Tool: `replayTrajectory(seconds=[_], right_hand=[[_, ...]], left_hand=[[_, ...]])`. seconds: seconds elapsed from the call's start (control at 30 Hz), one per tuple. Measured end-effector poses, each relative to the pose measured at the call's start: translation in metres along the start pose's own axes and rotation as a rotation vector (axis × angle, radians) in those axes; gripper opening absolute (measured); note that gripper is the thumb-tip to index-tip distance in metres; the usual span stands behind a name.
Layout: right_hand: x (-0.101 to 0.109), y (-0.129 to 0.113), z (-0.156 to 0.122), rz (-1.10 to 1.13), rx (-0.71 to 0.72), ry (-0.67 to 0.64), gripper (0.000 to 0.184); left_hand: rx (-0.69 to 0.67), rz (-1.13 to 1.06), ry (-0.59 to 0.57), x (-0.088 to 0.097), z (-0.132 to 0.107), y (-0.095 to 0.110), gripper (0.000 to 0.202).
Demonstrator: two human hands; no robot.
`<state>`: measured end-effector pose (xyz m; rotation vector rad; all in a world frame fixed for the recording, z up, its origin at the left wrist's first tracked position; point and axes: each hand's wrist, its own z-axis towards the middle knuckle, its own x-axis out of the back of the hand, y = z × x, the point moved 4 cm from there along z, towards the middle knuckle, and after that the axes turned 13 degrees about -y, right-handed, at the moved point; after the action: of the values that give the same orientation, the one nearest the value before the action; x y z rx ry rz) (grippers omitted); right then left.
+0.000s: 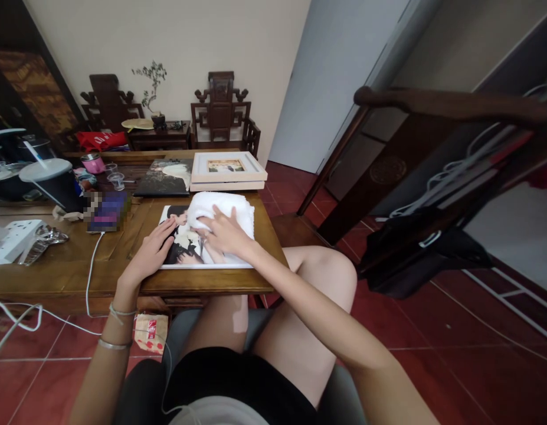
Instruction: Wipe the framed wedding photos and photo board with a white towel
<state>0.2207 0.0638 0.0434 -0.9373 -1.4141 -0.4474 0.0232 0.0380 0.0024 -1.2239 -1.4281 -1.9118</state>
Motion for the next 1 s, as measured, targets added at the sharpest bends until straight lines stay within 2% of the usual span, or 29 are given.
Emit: replayTrajectory(seconds=[0.1, 0.2, 0.33, 0.43, 0.53, 0.63, 0.73, 0.83, 0.9, 1.0], right_hand=[[-0.001, -0.009, 0.025, -0.06, -0.044, 0.014, 0.045], [-0.004, -0.03, 0.026, -0.069, 0.032, -0.009, 0.041], [-0.012, -0.057, -0.011, -0.053, 0.27, -0.074, 0.034], [-0.015, -0.062, -0.05, -0.011, 0.396, -0.131, 0.035], [-0.015, -0.051, -0.078, 0.04, 0.39, -0.168, 0.037], [-0.012, -0.027, -0.085, 0.063, 0.273, -0.129, 0.035], [-0.008, 0.001, -0.074, 0.053, 0.108, -0.076, 0.039], [0.002, 0.022, -0.048, 0.076, -0.028, -0.022, 0.04], [0.012, 0.025, -0.026, 0.121, -0.07, 0.007, 0.037], [0.023, 0.011, 0.013, 0.22, -0.055, -0.001, 0.038]], left_hand=[[-0.017, -0.074, 0.047, 0.003, -0.001, 0.003, 0.051], [-0.067, -0.179, 0.177, 0.011, -0.005, 0.009, 0.053], [-0.098, -0.23, 0.304, 0.018, -0.009, 0.016, 0.057], [-0.103, -0.198, 0.301, 0.018, -0.01, 0.018, 0.056], [-0.096, -0.145, 0.245, 0.014, -0.007, 0.017, 0.053], [-0.101, -0.084, 0.18, 0.008, -0.004, 0.016, 0.05], [-0.101, -0.016, 0.154, 0.004, -0.001, 0.015, 0.047], [-0.082, 0.029, 0.154, 0.002, 0.0, 0.014, 0.043], [-0.078, 0.036, 0.15, 0.002, 0.0, 0.013, 0.043], [-0.091, 0.023, 0.14, 0.003, 0.0, 0.011, 0.045]])
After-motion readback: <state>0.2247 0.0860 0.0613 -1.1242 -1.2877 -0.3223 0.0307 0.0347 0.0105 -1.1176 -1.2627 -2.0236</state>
